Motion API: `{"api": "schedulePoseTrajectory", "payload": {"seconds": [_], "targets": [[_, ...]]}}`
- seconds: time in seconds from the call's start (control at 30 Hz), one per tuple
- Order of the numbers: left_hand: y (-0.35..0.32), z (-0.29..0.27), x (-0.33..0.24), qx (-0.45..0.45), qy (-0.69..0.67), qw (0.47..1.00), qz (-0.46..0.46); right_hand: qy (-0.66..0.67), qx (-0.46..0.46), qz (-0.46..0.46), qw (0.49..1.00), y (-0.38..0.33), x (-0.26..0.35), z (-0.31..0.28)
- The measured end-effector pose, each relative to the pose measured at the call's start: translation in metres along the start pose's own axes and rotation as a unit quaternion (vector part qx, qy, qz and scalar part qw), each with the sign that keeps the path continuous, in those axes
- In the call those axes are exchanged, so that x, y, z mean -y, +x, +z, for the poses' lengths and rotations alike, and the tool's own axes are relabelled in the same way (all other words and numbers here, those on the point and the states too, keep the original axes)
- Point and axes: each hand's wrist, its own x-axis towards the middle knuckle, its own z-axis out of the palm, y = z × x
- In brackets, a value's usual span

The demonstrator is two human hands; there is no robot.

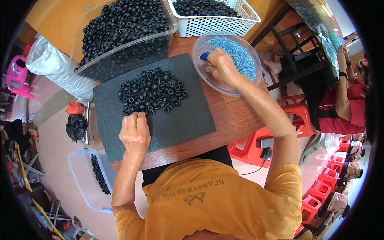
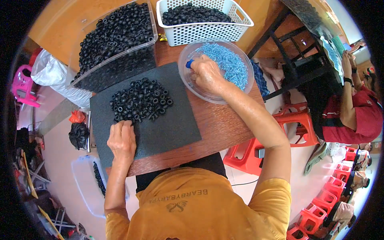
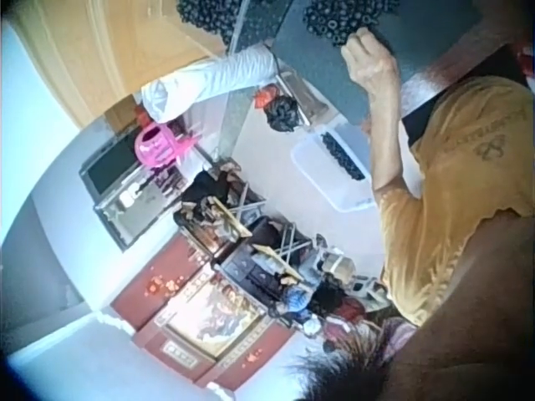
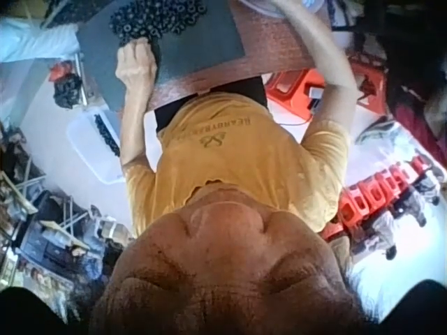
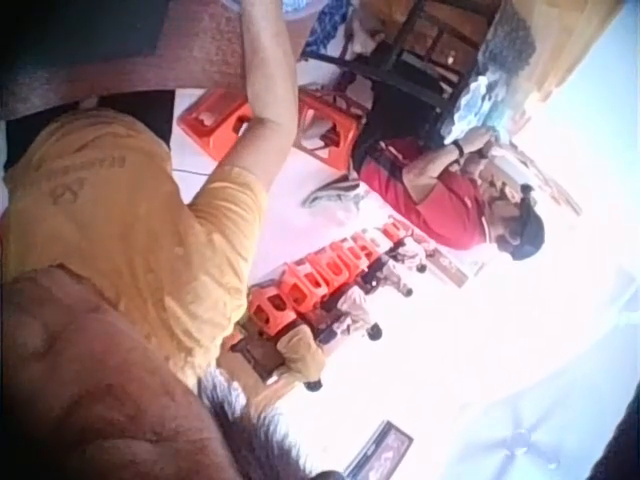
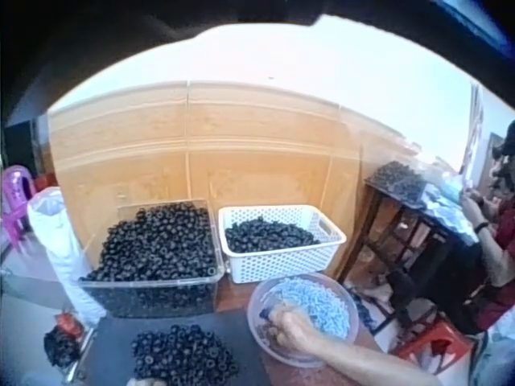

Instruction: The person assembles plastic cord locks by inserting small metal components into plastic stoppers by hand.

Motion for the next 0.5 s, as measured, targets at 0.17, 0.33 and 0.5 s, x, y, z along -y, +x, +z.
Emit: {"api": "schedulePoseTrajectory", "payload": {"seconds": [0.17, 0.33, 0.5], "targets": [[-0.004, -0.008, -0.008, 0.016, -0.080, 0.996, -0.029, -0.043, -0.011, -0.101, 0.994, -0.001, -0.015, 0.016], [-0.011, -0.006, -0.006, 0.026, -0.072, 0.996, -0.051, -0.032, -0.022, -0.080, 0.996, -0.005, -0.014, 0.015], [-0.012, -0.017, -0.011, 0.041, -0.239, 0.948, -0.207, 0.017, -0.064, 0.012, 0.998, -0.014, 0.026, -0.012]]}}
